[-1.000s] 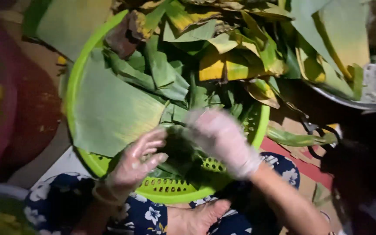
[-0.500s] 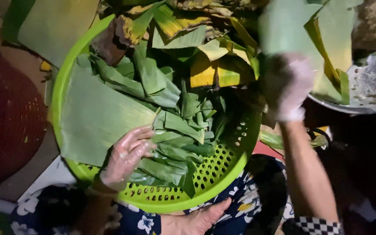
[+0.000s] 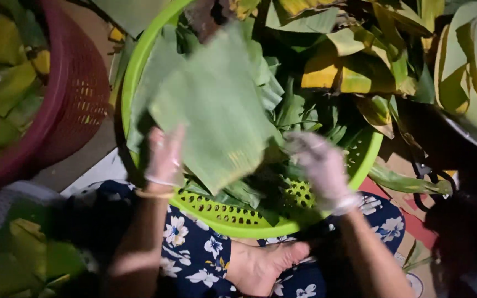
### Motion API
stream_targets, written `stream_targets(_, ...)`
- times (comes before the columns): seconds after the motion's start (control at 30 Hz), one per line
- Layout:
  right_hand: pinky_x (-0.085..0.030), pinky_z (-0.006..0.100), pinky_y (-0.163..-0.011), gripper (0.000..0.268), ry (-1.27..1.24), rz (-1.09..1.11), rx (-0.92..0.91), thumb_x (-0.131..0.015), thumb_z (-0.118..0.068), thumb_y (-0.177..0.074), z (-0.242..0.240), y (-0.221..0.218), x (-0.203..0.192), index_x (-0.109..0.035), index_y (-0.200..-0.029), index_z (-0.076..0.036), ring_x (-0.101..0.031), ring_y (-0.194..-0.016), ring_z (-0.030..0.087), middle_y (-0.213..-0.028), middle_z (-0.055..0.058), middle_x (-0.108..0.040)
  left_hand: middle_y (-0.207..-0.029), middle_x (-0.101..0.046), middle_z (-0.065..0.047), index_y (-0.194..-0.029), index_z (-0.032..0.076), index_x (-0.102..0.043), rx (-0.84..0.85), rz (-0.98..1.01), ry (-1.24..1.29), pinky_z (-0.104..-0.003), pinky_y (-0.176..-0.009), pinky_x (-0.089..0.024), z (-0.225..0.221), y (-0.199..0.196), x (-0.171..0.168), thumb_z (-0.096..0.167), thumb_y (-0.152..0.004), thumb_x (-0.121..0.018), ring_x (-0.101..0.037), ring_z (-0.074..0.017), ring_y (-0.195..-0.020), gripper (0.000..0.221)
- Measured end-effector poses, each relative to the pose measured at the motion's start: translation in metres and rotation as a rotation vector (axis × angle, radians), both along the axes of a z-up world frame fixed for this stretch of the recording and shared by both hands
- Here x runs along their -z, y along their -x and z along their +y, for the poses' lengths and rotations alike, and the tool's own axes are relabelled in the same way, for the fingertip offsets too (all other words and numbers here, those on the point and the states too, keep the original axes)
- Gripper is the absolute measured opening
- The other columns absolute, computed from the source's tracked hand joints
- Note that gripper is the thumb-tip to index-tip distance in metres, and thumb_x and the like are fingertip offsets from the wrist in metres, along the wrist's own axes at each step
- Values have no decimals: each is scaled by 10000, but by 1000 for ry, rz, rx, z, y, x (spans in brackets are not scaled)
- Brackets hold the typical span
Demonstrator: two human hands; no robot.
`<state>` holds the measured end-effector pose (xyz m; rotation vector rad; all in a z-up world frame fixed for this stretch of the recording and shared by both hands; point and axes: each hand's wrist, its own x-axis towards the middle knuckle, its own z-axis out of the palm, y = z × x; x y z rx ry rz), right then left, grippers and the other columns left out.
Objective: Folding banana leaves into rectangular shapes for food packaging
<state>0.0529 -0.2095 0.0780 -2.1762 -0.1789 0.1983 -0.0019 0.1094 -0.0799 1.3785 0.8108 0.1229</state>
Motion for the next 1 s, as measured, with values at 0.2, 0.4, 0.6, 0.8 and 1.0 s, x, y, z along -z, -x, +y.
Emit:
stream_targets(0.2, -530, 367, -984, 365, 13, 211, 329, -723, -208, -943, -43, -34, 45, -688, -1304, -246, -657, -1168, 206, -1216, 36, -719, -909, -607, -103, -1016, 100, -563, -146, -93, -324, -381, -878, -455, 35, -2, 52, 195, -931, -736, -577, -186, -847, 214)
stream_targets(0.4, -481, 462, -1070, 543, 283, 410, 263, -654, -380, -953, -11, -55, 35, -488, -1460, -480, -629, -1212, 217, -1338, -76, -651, -867, -731, 8, -979, 226, -653, -177, 69, -230, -317, -773, -545, 9, -34, -11, 344, -824, -811, -716, -146, -802, 251)
stream_targets(0.6, -410, 563, -1111, 514, 39, 124, 206, -648, -97, -1001, -89, -42, 54, -512, -1493, -40, -502, -1323, 442, -1385, 307, -564, -939, -735, 20, -1057, 307, -659, -300, 80, -234, -286, -729, -619, 30, -20, -19, 358, -827, -788, -740, -141, -822, 269)
stream_targets(0.8, -440, 447, -1111, 420, 48, 205, 294, -666, -175, -978, -96, -17, 33, -639, -1397, -185, -557, -1310, 307, -1370, 143, -623, -1026, -739, 35, -1151, 406, -666, -462, 95, -274, -249, -677, -708, 38, -19, -62, 377, -830, -760, -770, -135, -845, 335)
stream_targets(1.0, -516, 522, -1004, 396, 357, 165, 211, -742, -281, -927, -60, -35, 65, -699, -1317, -227, -640, -1187, 336, -1212, 101, -718, -1020, -753, -13, -1124, 313, -736, -533, 61, -100, -313, -620, -716, 18, -32, -93, 261, -754, -734, -757, -142, -843, 373)
